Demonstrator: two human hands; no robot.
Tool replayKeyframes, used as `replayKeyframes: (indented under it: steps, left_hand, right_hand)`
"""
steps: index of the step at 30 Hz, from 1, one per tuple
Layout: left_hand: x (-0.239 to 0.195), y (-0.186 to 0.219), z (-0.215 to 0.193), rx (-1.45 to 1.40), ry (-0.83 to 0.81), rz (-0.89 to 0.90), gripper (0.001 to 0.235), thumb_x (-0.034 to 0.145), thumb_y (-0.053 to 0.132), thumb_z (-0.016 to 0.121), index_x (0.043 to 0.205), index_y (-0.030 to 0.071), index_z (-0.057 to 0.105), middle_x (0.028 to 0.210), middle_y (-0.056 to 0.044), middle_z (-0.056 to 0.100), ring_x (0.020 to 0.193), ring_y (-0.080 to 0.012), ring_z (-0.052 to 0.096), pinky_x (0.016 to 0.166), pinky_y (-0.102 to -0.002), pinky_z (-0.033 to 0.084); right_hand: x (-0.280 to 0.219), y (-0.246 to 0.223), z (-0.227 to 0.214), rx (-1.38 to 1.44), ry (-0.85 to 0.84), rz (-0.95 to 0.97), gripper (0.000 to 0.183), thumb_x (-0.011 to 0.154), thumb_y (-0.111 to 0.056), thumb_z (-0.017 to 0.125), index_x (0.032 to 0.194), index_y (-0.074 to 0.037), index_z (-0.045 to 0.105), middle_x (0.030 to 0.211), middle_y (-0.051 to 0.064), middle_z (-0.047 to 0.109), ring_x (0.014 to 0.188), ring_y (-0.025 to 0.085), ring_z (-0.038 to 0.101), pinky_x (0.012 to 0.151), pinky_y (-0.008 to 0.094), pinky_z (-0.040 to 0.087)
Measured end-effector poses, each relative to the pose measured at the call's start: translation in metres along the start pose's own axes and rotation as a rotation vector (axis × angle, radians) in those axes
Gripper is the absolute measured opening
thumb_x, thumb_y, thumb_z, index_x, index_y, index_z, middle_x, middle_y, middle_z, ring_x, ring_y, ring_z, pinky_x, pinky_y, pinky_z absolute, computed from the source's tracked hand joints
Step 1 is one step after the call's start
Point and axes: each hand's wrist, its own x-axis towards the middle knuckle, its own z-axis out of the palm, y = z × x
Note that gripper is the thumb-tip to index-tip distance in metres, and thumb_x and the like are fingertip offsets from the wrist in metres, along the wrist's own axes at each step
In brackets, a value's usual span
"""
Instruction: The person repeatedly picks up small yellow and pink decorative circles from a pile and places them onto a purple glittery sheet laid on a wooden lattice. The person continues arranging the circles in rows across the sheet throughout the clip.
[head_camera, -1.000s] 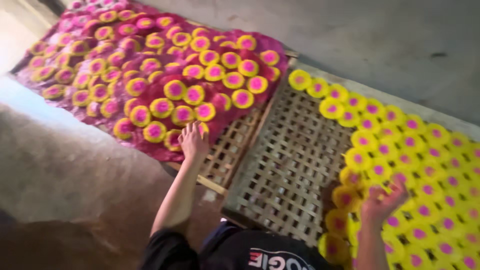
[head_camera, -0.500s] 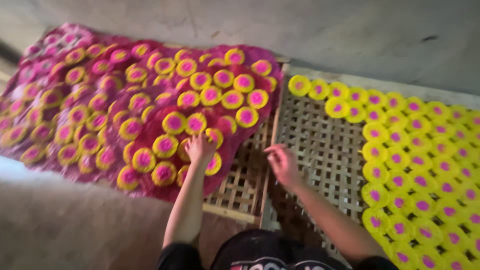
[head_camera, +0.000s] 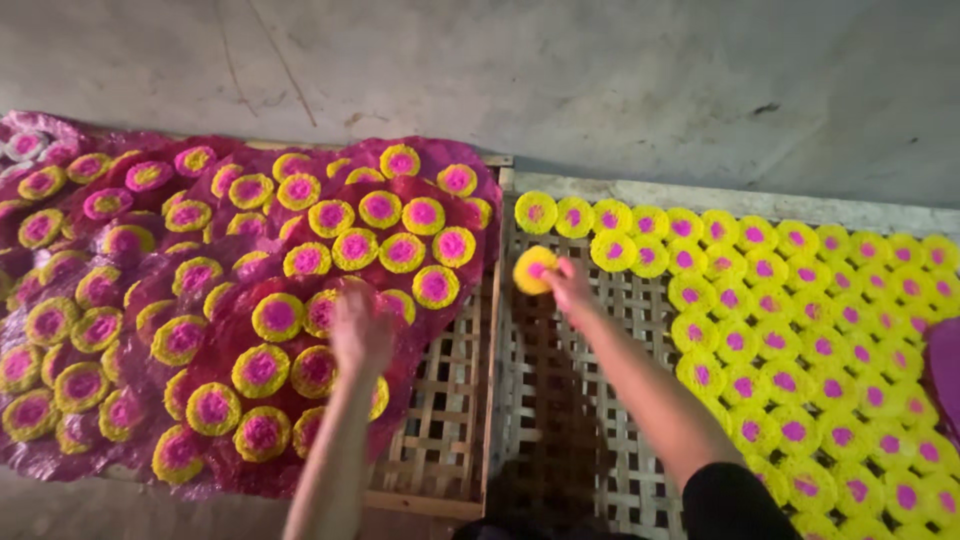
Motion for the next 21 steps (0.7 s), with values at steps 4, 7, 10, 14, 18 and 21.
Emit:
replayKeyframes:
  steps: [4, 7, 10, 14, 18, 21]
  left_hand:
    - [0.04, -0.07, 0.007, 0.237, 0.273, 0.005, 0.056, 0.096, 0.035, 0.052, 0.146, 0.011, 0.044, 0.153, -0.014, 0.046, 0.139, -0.0356, 0.043, 0.108, -0.056, 0.041]
    - [0.054, -0.092, 0.004, 0.232, 0.062, -0.065, 0.057, 0.1, 0.033, 0.054, 0.151, 0.012, 0.043, 0.151, -0.013, 0.045, 0.14, -0.0334, 0.042, 0.111, -0.053, 0.04]
    - [0.059, -0.093, -0.014, 0.39, -0.05, -0.132, 0.053, 0.097, 0.039, 0.06, 0.142, 0.014, 0.052, 0.151, -0.011, 0.047, 0.141, -0.0326, 0.04, 0.116, -0.049, 0.036]
    - [0.047, -0.073, -0.052, 0.406, -0.022, -0.057, 0.048, 0.094, 0.044, 0.067, 0.132, 0.015, 0.062, 0.134, -0.008, 0.064, 0.135, -0.0282, 0.051, 0.113, -0.051, 0.041]
    - [0.017, -0.016, -0.085, -0.06, -0.278, -0.151, 0.055, 0.096, 0.036, 0.061, 0.147, 0.019, 0.051, 0.123, -0.007, 0.071, 0.079, -0.023, 0.062, 0.066, -0.035, 0.05]
    - [-0.015, 0.058, -0.075, -0.377, -0.298, -0.051, 0.044, 0.094, 0.027, 0.067, 0.135, 0.014, 0.059, 0.122, -0.002, 0.065, 0.063, -0.0106, 0.066, 0.047, -0.023, 0.05]
  right_hand:
    - [0.034, 0.004, -0.051, -0.566, 0.128, -0.371, 0.034, 0.088, -0.016, 0.074, 0.118, -0.003, 0.066, 0.106, 0.02, 0.072, 0.099, 0.039, 0.069, 0.08, 0.047, 0.056]
    - [0.037, -0.006, -0.063, -0.599, 0.173, -0.508, 0.037, 0.083, -0.011, 0.075, 0.118, -0.004, 0.065, 0.109, 0.021, 0.071, 0.101, 0.042, 0.068, 0.084, 0.048, 0.056]
    - [0.034, -0.021, -0.064, -0.678, 0.223, -0.526, 0.04, 0.082, -0.009, 0.076, 0.12, -0.006, 0.065, 0.111, 0.021, 0.07, 0.101, 0.042, 0.067, 0.085, 0.049, 0.055]
    - [0.025, -0.043, -0.061, -0.854, 0.403, -0.645, 0.057, 0.069, -0.013, 0.079, 0.124, -0.004, 0.062, 0.114, 0.027, 0.065, 0.099, 0.045, 0.064, 0.082, 0.05, 0.054]
    - [-0.006, -0.055, -0.022, -0.745, 0.378, -0.652, 0.055, 0.09, -0.011, 0.075, 0.141, -0.001, 0.056, 0.107, 0.016, 0.066, 0.1, 0.036, 0.065, 0.088, 0.047, 0.052]
    - [-0.041, -0.062, 0.03, 0.359, -0.456, 0.16, 0.044, 0.098, -0.034, 0.068, 0.128, -0.002, 0.065, 0.111, 0.013, 0.074, 0.101, 0.026, 0.073, 0.091, 0.039, 0.06]
